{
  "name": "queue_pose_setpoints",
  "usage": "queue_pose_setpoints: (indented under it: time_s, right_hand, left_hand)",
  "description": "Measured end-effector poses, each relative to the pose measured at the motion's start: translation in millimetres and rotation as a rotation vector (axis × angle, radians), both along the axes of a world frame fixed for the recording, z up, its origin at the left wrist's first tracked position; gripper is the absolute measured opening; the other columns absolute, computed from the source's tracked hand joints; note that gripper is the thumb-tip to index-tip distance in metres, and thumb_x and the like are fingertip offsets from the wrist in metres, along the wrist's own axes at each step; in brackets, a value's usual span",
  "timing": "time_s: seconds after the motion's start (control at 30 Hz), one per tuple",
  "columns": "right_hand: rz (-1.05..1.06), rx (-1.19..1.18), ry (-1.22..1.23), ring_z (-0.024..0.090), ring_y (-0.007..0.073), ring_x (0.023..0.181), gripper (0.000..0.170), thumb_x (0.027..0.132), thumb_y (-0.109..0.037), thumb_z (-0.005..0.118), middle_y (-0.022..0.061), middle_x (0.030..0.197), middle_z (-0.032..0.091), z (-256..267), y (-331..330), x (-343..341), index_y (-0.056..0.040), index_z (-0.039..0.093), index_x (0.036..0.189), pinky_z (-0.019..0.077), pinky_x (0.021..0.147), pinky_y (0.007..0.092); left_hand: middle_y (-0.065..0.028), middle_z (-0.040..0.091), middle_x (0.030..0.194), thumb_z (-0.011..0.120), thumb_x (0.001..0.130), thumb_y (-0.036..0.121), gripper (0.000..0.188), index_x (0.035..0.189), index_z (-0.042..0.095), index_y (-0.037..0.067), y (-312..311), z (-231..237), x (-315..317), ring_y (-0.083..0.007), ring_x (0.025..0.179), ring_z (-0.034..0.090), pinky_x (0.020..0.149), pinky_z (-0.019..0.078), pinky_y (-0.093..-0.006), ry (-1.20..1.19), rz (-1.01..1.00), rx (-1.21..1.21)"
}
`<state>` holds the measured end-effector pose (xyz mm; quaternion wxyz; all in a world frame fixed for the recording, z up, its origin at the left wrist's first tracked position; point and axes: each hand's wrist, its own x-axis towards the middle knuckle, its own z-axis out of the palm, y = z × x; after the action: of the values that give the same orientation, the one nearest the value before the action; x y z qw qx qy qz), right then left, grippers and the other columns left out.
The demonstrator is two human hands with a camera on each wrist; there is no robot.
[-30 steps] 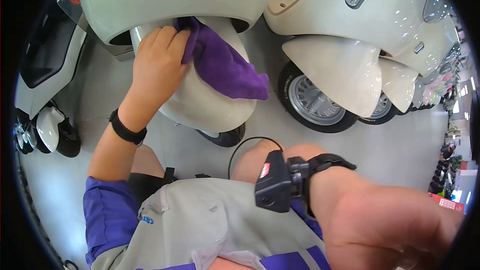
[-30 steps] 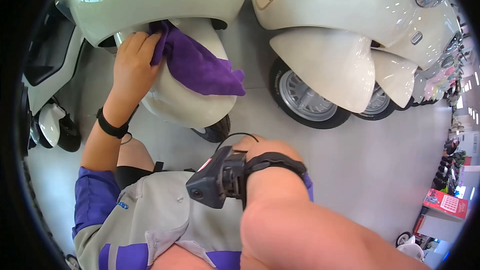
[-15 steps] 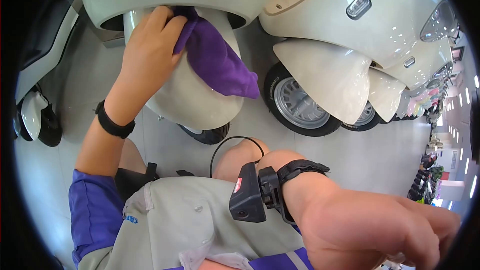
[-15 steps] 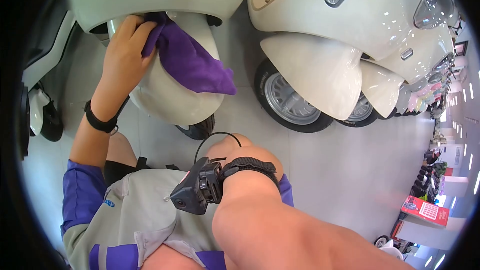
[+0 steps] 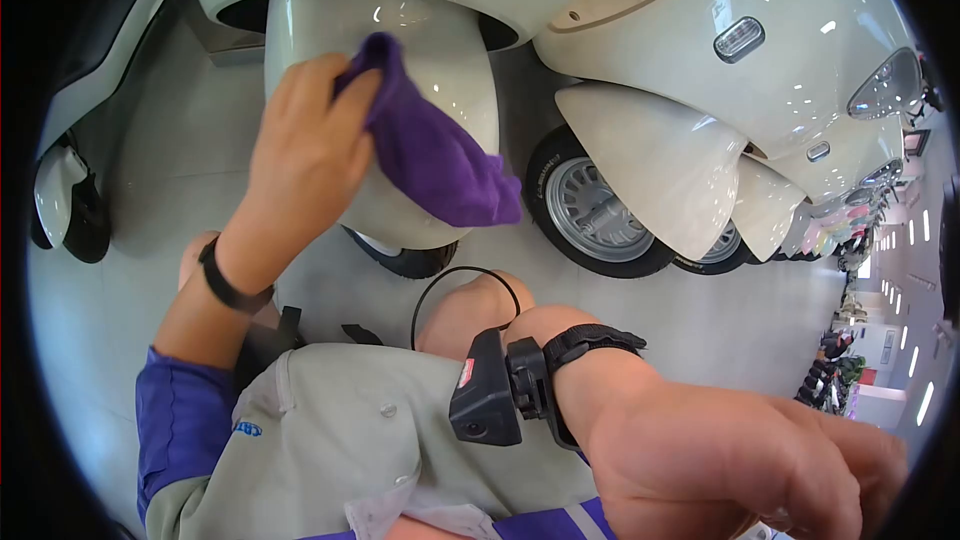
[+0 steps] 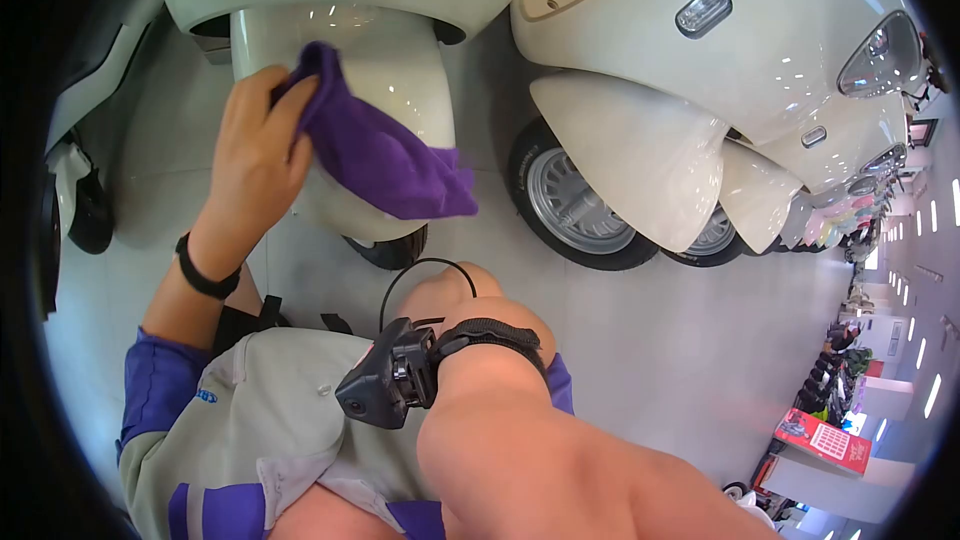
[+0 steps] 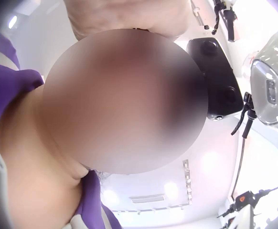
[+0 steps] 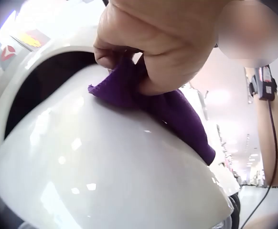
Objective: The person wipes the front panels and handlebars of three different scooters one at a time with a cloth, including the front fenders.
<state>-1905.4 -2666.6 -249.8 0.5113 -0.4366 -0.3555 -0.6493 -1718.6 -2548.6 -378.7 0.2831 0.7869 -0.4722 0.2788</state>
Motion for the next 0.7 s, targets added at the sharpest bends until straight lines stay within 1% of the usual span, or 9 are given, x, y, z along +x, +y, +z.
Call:
queue_pose_setpoints:
  time_s: [0.13, 0.23, 0.27, 0.37, 0.4, 0.5, 0.53, 0.63, 0.7]
  right_hand:
    - [0.012, -0.016, 0.013, 0.059, 0.0133, 0.09, 0.023, 0.08, -0.007, 0.068, 0.0029, 0.102, 0.06, -2, 5, 3, -0.0055, 0.063, 0.103, 0.0487, 0.078, 0.0257]
    - [0.027, -0.009, 0.023, 0.059, 0.0132, 0.089, 0.024, 0.079, -0.007, 0.068, 0.0028, 0.101, 0.061, -4, 5, 6, -0.0054, 0.063, 0.103, 0.0488, 0.077, 0.0256]
    - [0.026, -0.004, 0.025, 0.059, 0.0132, 0.089, 0.025, 0.079, -0.007, 0.068, 0.0028, 0.101, 0.061, -4, 5, 7, -0.0053, 0.063, 0.103, 0.0488, 0.077, 0.0256]
    - [0.02, 0.006, 0.036, 0.059, 0.013, 0.089, 0.026, 0.078, -0.007, 0.069, 0.0027, 0.101, 0.061, -2, 5, 9, -0.0052, 0.063, 0.103, 0.0489, 0.077, 0.0256]
    - [0.022, 0.009, 0.038, 0.059, 0.013, 0.089, 0.026, 0.078, -0.007, 0.069, 0.0027, 0.101, 0.061, -2, 5, 9, -0.0052, 0.064, 0.103, 0.049, 0.076, 0.0256]
    - [0.029, 0.014, 0.051, 0.059, 0.0129, 0.089, 0.027, 0.077, -0.007, 0.07, 0.0026, 0.101, 0.061, -2, 7, 12, -0.0051, 0.064, 0.103, 0.0491, 0.076, 0.0255]
    - [0.033, 0.016, 0.06, 0.059, 0.0129, 0.089, 0.027, 0.077, -0.007, 0.07, 0.0026, 0.101, 0.062, -5, 8, 13, -0.0051, 0.064, 0.103, 0.0491, 0.076, 0.0255]
    - [0.039, 0.018, 0.107, 0.059, 0.0127, 0.088, 0.028, 0.076, -0.007, 0.071, 0.0026, 0.101, 0.062, -15, 14, 17, -0.005, 0.064, 0.104, 0.0492, 0.075, 0.0255]
    - [0.042, 0.027, 0.132, 0.059, 0.0127, 0.088, 0.029, 0.076, -0.007, 0.071, 0.0025, 0.1, 0.062, -21, 15, 21, -0.0049, 0.064, 0.104, 0.0493, 0.075, 0.0254]
  left_hand:
    - [-0.0173, 0.056, 0.116, 0.063, 0.068, -0.008, 0.044, 0.111, 0.061, 0.0, -11, -1, 8, -0.0383, 0.104, 0.056, 0.089, 0.0478, -0.0431, 0.053, -0.038, 0.035]
    - [-0.016, 0.056, 0.108, 0.058, 0.07, -0.007, 0.037, 0.105, 0.06, 0.002, 12, -4, 25, -0.037, 0.099, 0.056, 0.086, 0.0477, -0.0428, -0.048, 0.07, -0.029]
    - [-0.0165, 0.057, 0.108, 0.057, 0.071, -0.008, 0.038, 0.107, 0.061, 0.001, 24, -9, 35, -0.0366, 0.101, 0.057, 0.086, 0.0483, -0.0415, -0.053, 0.114, -0.068]
    - [-0.0171, 0.058, 0.11, 0.057, 0.071, -0.009, 0.037, 0.106, 0.062, 0.0, 49, -18, 46, -0.0366, 0.103, 0.058, 0.087, 0.0488, -0.0406, 0.141, 0.309, -0.08]
    - [-0.0171, 0.058, 0.113, 0.059, 0.071, -0.009, 0.043, 0.112, 0.064, 0.002, 50, -16, 43, -0.0366, 0.103, 0.058, 0.086, 0.0495, -0.0404, 0.092, 0.317, -0.066]
    - [-0.0162, 0.057, 0.114, 0.059, 0.07, -0.01, 0.051, 0.118, 0.065, 0.006, 33, -15, 14, -0.0366, 0.1, 0.059, 0.083, 0.0502, -0.0411, 0.012, 0.17, -0.098]
    - [-0.0153, 0.057, 0.114, 0.061, 0.067, -0.01, 0.058, 0.122, 0.065, 0.01, 28, -14, 3, -0.0357, 0.097, 0.058, 0.082, 0.0506, -0.0416, -0.002, 0.121, -0.046]
    - [-0.0146, 0.057, 0.112, 0.063, 0.065, -0.009, 0.058, 0.119, 0.066, 0.01, 21, -22, -3, -0.0348, 0.097, 0.058, 0.081, 0.0505, -0.042, -0.002, 0.041, 0.032]
    - [-0.014, 0.056, 0.108, 0.065, 0.064, -0.007, 0.052, 0.113, 0.066, 0.009, 17, -15, 3, -0.0335, 0.094, 0.058, 0.079, 0.0504, -0.0412, -0.018, 0.023, 0.017]
